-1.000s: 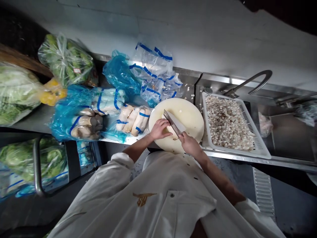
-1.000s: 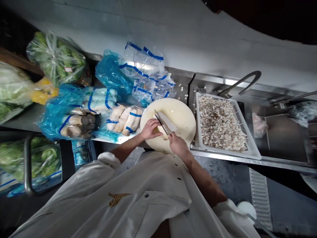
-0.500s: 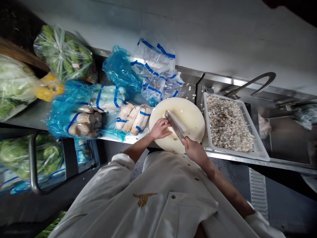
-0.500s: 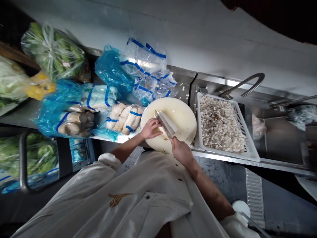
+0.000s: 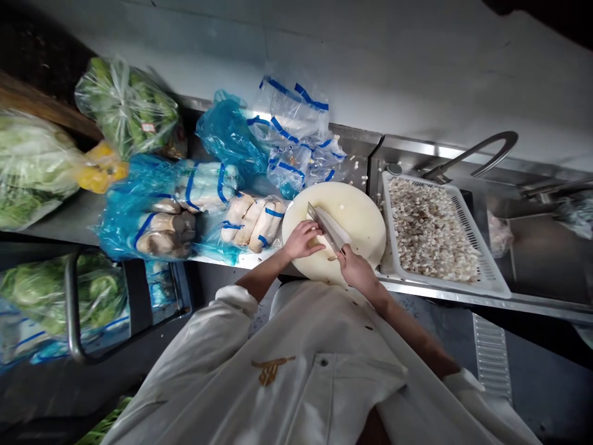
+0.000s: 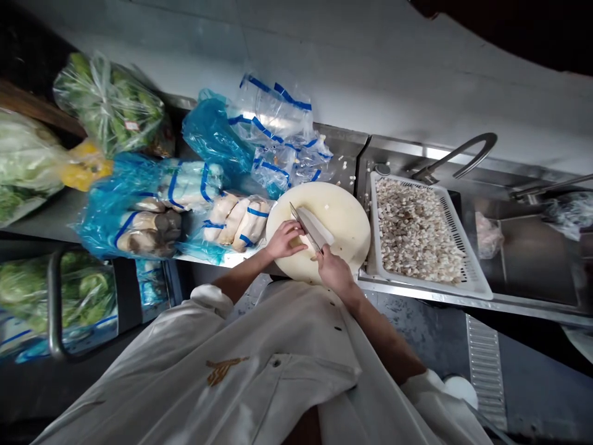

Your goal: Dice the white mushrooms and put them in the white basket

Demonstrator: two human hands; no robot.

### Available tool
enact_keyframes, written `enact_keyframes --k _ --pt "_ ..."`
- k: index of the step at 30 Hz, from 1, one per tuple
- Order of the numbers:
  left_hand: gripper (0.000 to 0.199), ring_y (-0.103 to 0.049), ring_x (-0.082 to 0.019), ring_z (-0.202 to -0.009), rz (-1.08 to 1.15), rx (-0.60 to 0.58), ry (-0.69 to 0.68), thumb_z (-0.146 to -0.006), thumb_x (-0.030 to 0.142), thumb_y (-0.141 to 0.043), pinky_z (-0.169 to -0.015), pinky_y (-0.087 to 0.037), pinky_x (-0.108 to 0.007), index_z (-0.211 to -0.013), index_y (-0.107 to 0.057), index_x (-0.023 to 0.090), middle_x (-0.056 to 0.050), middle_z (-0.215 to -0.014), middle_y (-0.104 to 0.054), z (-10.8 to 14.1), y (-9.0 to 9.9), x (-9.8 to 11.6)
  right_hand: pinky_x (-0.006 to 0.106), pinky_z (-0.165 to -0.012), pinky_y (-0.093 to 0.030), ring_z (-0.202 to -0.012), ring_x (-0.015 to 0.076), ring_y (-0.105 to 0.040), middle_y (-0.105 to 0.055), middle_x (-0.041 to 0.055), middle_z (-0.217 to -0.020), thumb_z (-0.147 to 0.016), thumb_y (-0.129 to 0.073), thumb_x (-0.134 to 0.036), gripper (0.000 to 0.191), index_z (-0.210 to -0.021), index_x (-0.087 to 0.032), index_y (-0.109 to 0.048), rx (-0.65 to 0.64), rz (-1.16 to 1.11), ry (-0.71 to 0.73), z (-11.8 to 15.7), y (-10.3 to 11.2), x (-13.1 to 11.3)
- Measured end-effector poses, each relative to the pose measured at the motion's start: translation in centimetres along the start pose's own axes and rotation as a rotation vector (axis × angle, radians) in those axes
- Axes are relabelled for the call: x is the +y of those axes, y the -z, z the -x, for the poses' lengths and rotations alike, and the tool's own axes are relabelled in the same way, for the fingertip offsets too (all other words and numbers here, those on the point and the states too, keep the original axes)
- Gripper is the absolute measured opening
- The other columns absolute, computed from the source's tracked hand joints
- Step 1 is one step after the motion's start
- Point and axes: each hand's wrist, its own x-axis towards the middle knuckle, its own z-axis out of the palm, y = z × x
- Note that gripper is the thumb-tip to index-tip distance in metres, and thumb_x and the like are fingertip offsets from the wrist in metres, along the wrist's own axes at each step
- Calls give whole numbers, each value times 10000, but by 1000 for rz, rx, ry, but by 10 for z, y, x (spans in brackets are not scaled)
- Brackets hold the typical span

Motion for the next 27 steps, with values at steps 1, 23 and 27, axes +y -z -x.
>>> enact_keyframes --k 1,23,27 --pt "478 -564 -335 -1347 4 9 0 -930 618 -734 -1181 -471 -605 -1204 -704 227 -143 -1344 -634 0 0 0 291 -752 -428 -957 262 -759 -796 121 -1051 -1158 -306 -415 371 -1364 -187 -514 -17 -1 -9 1 -2 1" --pt "412 -578 -314 -1310 43 13 26 -959 584 -707 -1161 -474 -583 -1162 -706 225 -138 -1282 -651 0 3 4 279 -772 -425 -935 238 -734 -792 102 -1036 -1155 -326 -404 403 -1213 -209 -673 80 30 49 15 17 9" --pt "408 -581 -308 -1300 46 25 13 -964 572 -705 -1157 -481 -574 -1172 -705 221 -136 -1254 -655 1 3 3 281 -712 -383 -879 234 -726 -785 96 -982 -1152 -338 -400 378 -1205 -211 -662 67 43 61 28 22 5"
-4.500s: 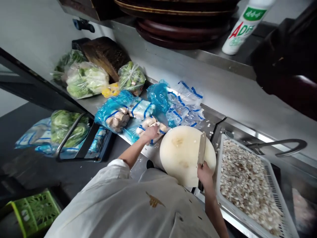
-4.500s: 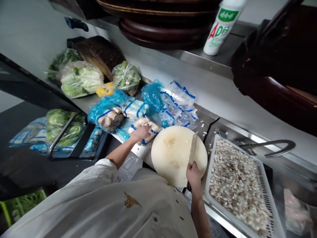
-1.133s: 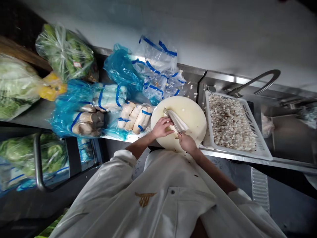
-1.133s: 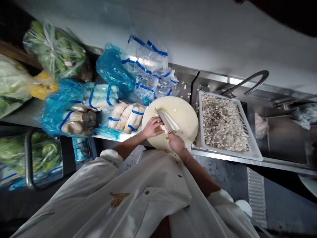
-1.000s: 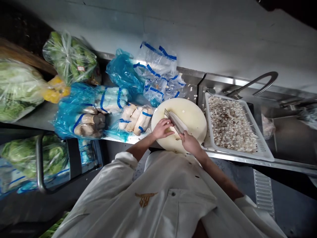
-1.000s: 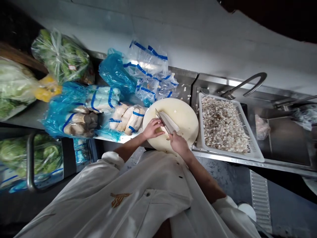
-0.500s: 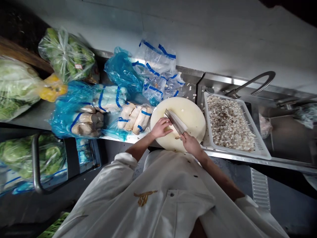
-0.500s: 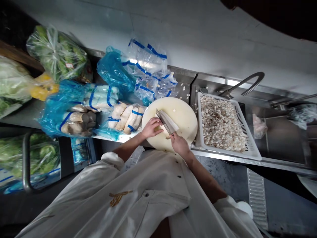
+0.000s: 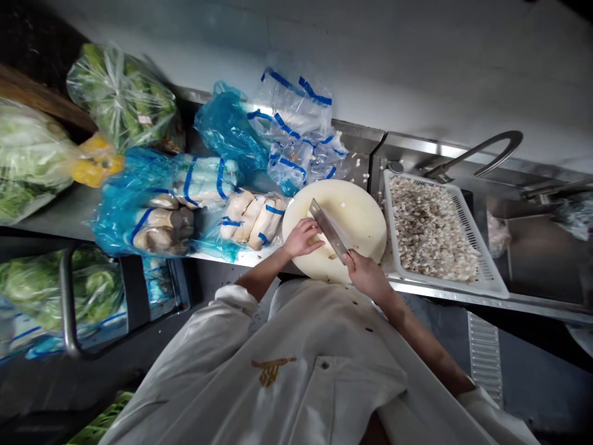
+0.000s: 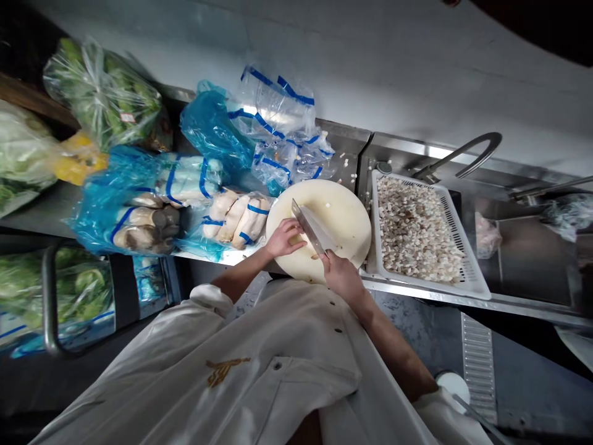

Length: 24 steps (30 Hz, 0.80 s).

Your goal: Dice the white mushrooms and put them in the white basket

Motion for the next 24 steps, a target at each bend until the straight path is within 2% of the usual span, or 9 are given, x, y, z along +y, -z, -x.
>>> enact_keyframes --k 6,12,15,18,21,24 --pt "410 -586 -311 -1284 -3 -5 3 -961 576 -706 -1150 -490 -568 -1173 -704 224 -134 -1235 -653 -1 1 0 288 -695 -366 -878 242 -734 -790 98 -965 -1147 -347 -388 348 -1201 -212 -643 -65 12 -2 -6 -3 2" --pt "418 -564 -333 -1305 4 -20 61 -939 584 -725 -1183 -445 -618 -1177 -707 240 -137 -1275 -635 -1 -3 -4 282 -773 -422 -977 243 -743 -797 129 -1095 -1152 -340 -365 352 -1204 -183 -637 -92 -57 -19 -42 -32 -5" --pt "435 -558 -340 -1307 -11 0 72 -935 601 -721 -1180 -444 -621 -1161 -710 230 -143 -1287 -627 -1 -5 -7 273 -818 -436 -1030 235 -736 -793 132 -1148 -1154 -339 -355 346 -1195 -174 -630 -69 -121 42 -56 -38 -1" --pt "451 -556 -330 -1300 -22 1 78 -947 616 -705 -1178 -450 -598 -1169 -707 225 -143 -1312 -617 -2 -5 -7 277 -796 -437 -1008 246 -737 -797 131 -1122 -1146 -370 -389 327 -1217 -174 -606 -66 -159 80 -56 -34 7" --pt "452 -553 -324 -1289 -30 -3 72 -950 617 -702 -1180 -449 -587 -1167 -704 220 -143 -1305 -615 -1 -5 -5 282 -766 -432 -984 255 -738 -797 143 -1113 -1139 -396 -378 314 -1282 -153 -561 -60 -162 36 -52 -33 10" --pt "446 -547 -328 -1289 -41 3 54 -946 612 -707 -1176 -450 -588 -1157 -705 219 -144 -1293 -614 -1 -6 -4 281 -788 -438 -1000 253 -736 -794 152 -1127 -1144 -378 -374 324 -1253 -150 -585 -64 -151 11 -53 -36 9"
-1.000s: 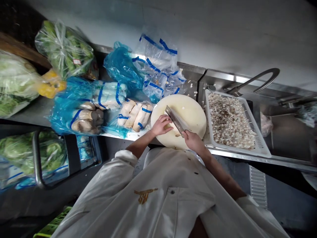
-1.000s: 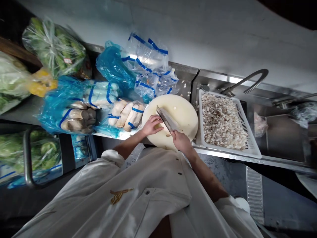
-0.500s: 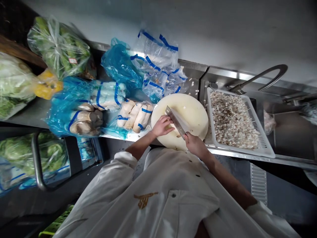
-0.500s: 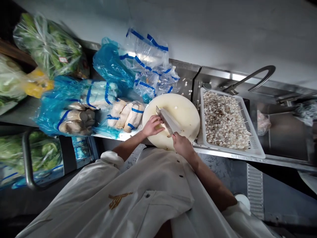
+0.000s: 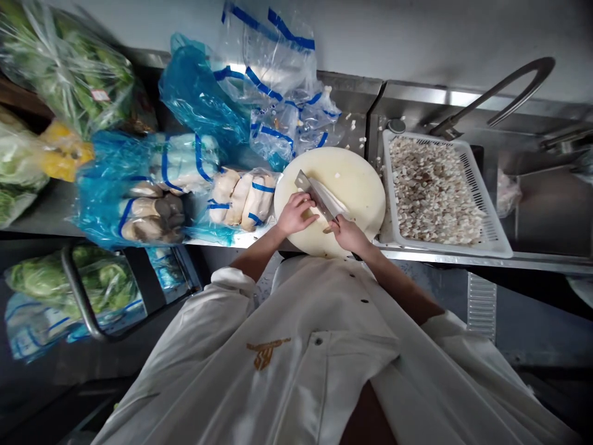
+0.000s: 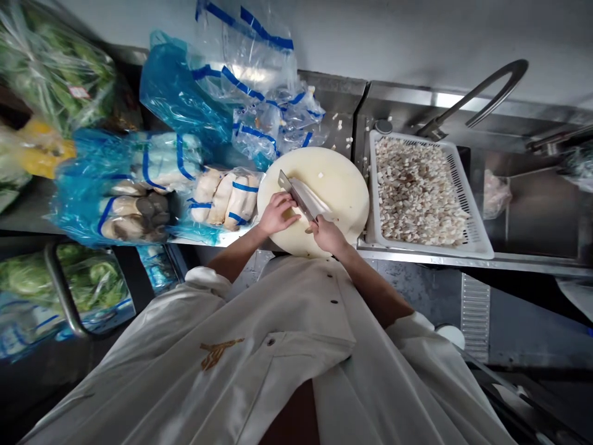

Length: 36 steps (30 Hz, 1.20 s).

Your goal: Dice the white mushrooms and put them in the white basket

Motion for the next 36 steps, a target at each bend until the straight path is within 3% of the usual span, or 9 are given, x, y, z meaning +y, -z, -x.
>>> enact_keyframes --k 6,9,13,15,18,22,27,31,36 --pt "440 -560 -317 -1283 -33 -2 -20 -953 591 -709 -1160 -468 -560 -1182 -702 216 -140 -1308 -620 -4 0 -2 251 -810 -447 -1025 223 -731 -804 127 -1094 -1153 -346 -378 406 -1091 -166 -687 -40 -141 84 -17 3 -1" --pt "432 -561 -319 -1290 -78 -9 -3 -964 572 -705 -1151 -474 -542 -1213 -706 220 -135 -1314 -635 -5 3 6 257 -796 -438 -998 230 -727 -800 110 -1083 -1155 -317 -436 454 -1092 -191 -694 65 -202 123 -9 15 8" --pt "347 -588 -320 -1252 -176 52 53 -1009 497 -666 -1085 -492 -530 -1220 -721 227 -126 -1272 -679 14 -3 41 289 -756 -412 -941 272 -716 -787 131 -1046 -1155 -232 -504 536 -1222 -185 -658 303 -212 58 17 28 37" --pt "275 -642 -292 -1116 -181 -22 45 -1037 467 -629 -988 -517 -499 -1144 -747 244 -104 -1158 -720 31 -15 65 301 -738 -401 -910 286 -709 -783 144 -1018 -1152 -214 -511 561 -1265 -167 -643 351 -207 -21 26 27 57" --pt "280 -671 -258 -970 -165 -195 31 -1061 470 -590 -873 -516 -448 -1107 -769 259 -75 -1008 -745 49 -41 96 314 -732 -395 -886 292 -701 -780 152 -999 -1149 -222 -481 548 -1219 -162 -662 326 -185 -115 29 14 86" --pt "347 -681 -251 -943 -167 -236 123 -1050 533 -593 -855 -504 -428 -1066 -796 252 -73 -913 -739 52 -62 114 313 -742 -394 -905 287 -703 -780 158 -1040 -1143 -282 -433 475 -1171 -161 -670 237 -160 -161 25 -7 112" --pt "584 -609 -179 -713 32 -538 188 -1087 518 -485 -782 -498 -345 -600 -626 226 -28 -624 -594 65 -14 112 313 -756 -406 -916 288 -717 -779 164 -1035 -1143 -317 -407 422 -1182 -152 -651 166 -168 -125 19 -11 127" --pt "382 -599 -164 -725 -40 -529 558 -1020 508 -574 -719 -470 -282 -812 -701 213 -32 -760 -672 98 31 114 308 -778 -424 -936 287 -723 -776 168 -1052 -1142 -338 -381 388 -1206 -143 -638 138 -193 -99 13 -8 135" --pt "329 -666 -176 -792 188 -713 952 -818 466 -771 -732 -509 -256 -1053 -787 236 4 -852 -757 145 39 140 307 -791 -442 -956 285 -727 -778 171 -1073 -1132 -368 -358 355 -1207 -141 -639 102 -191 -82 8 -3 137"
